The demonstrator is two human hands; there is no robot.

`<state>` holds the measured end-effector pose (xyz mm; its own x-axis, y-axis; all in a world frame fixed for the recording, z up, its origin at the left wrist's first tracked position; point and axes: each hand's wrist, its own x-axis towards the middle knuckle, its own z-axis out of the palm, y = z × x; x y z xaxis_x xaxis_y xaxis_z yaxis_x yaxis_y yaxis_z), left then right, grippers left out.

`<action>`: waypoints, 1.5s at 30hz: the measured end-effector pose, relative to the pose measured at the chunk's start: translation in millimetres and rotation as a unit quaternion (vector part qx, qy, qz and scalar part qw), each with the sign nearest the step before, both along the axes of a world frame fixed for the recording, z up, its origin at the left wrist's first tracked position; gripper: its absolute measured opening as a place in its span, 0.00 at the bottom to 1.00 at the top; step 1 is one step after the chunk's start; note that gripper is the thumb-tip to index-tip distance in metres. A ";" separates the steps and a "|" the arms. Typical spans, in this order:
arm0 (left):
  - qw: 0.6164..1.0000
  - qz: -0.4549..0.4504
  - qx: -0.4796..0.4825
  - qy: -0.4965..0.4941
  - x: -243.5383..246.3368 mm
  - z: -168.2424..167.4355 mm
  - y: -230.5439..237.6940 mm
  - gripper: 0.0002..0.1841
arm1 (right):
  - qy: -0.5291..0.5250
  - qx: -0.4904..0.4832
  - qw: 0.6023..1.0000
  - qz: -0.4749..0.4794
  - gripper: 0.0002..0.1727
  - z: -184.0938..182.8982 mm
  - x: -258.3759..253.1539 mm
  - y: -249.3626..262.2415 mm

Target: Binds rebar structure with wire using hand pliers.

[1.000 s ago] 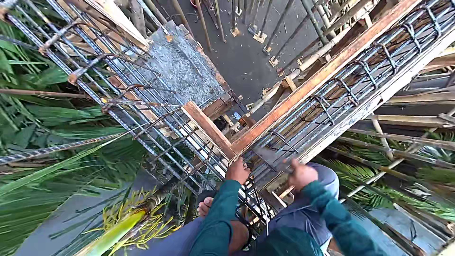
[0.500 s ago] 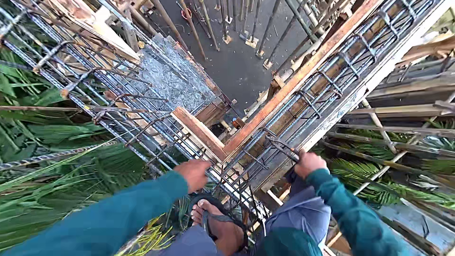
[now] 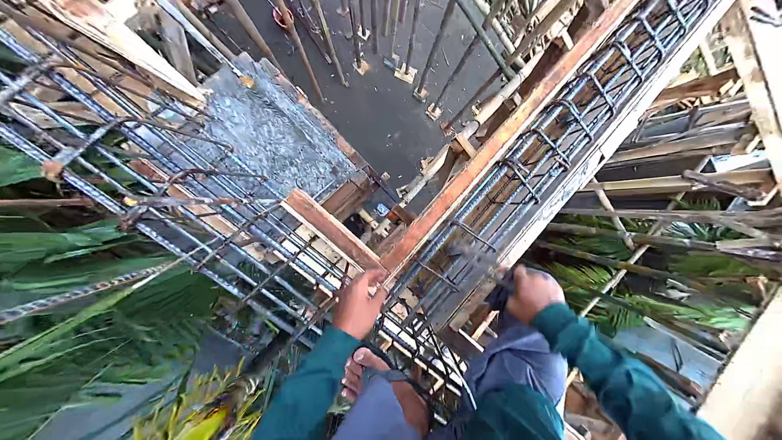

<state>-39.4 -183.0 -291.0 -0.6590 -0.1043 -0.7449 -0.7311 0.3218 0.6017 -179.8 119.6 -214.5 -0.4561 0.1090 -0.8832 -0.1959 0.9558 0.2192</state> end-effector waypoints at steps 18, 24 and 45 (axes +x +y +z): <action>0.983 -0.140 0.011 -0.117 -7.1 -47.9 52.5 0.34 | -0.050 -0.119 0.982 0.136 0.31 -11.1 31.5 -4.2; 0.980 -0.129 0.043 -0.147 -13.2 -62.9 53.5 0.30 | 0.066 0.045 0.995 -0.059 0.30 -33.9 -26.8 9.2; 0.977 -0.136 -0.013 -0.161 -16.1 -22.5 62.1 0.13 | -0.085 -0.102 0.985 0.110 0.25 21.7 -11.1 48.9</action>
<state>-55.5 -120.9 -313.5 -0.3959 0.0203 -0.9181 -0.7666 0.5432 0.3426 -190.8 168.5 -192.8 -0.2922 -0.1631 -0.9424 -0.4213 0.9065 -0.0263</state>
